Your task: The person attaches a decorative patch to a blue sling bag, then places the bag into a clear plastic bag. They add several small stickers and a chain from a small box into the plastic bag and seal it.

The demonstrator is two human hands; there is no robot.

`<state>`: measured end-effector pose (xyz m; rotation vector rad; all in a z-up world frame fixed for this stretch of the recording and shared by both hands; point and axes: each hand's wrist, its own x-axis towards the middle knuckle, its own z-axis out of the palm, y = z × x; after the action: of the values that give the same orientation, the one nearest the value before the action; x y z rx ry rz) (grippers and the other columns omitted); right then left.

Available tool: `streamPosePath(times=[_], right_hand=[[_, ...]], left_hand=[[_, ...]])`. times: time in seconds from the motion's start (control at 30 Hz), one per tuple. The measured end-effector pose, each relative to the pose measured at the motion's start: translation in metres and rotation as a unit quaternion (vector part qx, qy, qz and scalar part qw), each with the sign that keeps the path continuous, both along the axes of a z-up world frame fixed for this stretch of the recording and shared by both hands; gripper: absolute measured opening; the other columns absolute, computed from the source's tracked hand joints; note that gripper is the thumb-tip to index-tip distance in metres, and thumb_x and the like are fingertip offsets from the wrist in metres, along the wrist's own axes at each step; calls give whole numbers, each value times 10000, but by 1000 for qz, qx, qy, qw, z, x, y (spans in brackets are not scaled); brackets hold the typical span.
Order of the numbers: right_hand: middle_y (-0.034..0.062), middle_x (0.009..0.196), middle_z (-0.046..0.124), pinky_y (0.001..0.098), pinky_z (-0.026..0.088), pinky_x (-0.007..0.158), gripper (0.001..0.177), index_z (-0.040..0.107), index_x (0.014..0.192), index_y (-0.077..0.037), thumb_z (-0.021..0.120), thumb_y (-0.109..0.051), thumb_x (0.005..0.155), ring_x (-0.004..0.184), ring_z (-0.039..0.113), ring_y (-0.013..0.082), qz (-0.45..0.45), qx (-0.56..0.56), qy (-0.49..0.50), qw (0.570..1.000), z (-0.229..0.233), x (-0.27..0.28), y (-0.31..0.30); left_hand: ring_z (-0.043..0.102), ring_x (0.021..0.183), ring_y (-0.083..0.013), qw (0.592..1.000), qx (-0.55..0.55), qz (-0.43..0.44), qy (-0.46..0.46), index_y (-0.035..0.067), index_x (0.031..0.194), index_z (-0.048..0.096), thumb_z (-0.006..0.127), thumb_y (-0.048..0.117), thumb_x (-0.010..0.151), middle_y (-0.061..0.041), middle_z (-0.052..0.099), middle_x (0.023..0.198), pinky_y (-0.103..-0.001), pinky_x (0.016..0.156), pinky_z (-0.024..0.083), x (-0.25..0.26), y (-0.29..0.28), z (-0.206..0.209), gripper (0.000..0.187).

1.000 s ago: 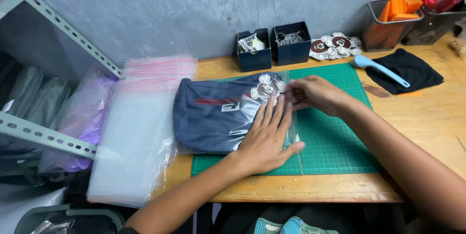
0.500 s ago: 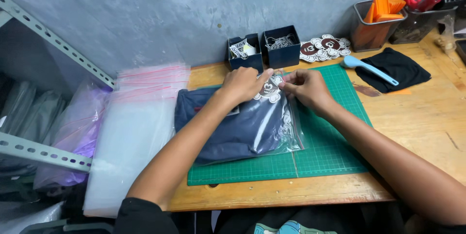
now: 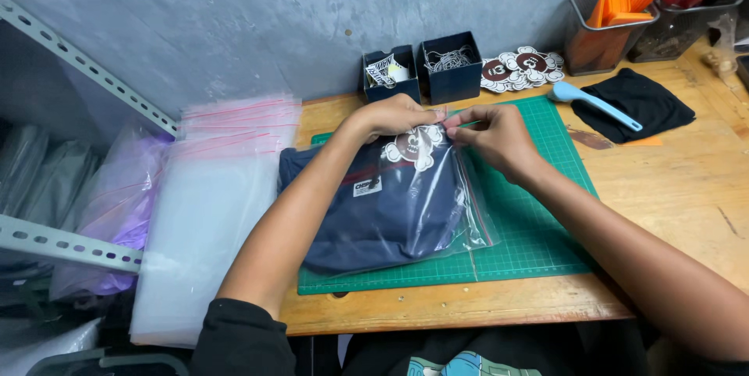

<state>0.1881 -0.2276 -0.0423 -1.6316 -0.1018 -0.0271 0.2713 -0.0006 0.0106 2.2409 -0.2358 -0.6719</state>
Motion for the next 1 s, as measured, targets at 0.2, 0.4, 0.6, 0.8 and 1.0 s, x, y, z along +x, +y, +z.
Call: streamPosePath(times=[0.2,0.4,0.6,0.8,1.0], right_hand=[[169,974,842,255,654,658,223,801,1136,29,886,30,931,833,794,160,-3,-21,-52,998,7,-8,7],[218,958,760,448,730,596,291,745,1175,93,882,4,934,732,820,296,23,-14,55,998,34,-24,9],[183,826,708,483,739,583,262,699,1066,123,888,-13,946,654,755,257,84,-22,151,985,19,-27,8],[147,695,729,304,651,562,137,858,898,36,958,-49,860,626,710,178,114,-89,111,983,23,-31,9],[211,699,771,332,620,631,317,805,854,53,863,-211,1021,677,721,220,152,-157,173,960,59,-56,-4]], left_hand=[[826,1202,-380,999,-30,-16,-30,195,1140,920,917,407,913,-221,849,1254,-488,946,687,20,-10,-11,311],[840,980,-256,997,-7,0,-79,163,1028,922,918,325,866,-78,857,889,-388,901,663,38,-17,-51,230],[808,1007,-169,991,-72,55,-93,137,1089,894,891,317,886,-34,880,893,-340,936,639,20,-8,-25,271],[828,970,-120,985,-164,27,-49,97,1163,889,884,236,950,-77,902,936,-274,971,633,13,-3,-16,255],[781,990,-126,965,-243,5,-100,79,1218,857,760,220,1089,-120,891,959,-296,1009,619,14,-5,-24,214]])
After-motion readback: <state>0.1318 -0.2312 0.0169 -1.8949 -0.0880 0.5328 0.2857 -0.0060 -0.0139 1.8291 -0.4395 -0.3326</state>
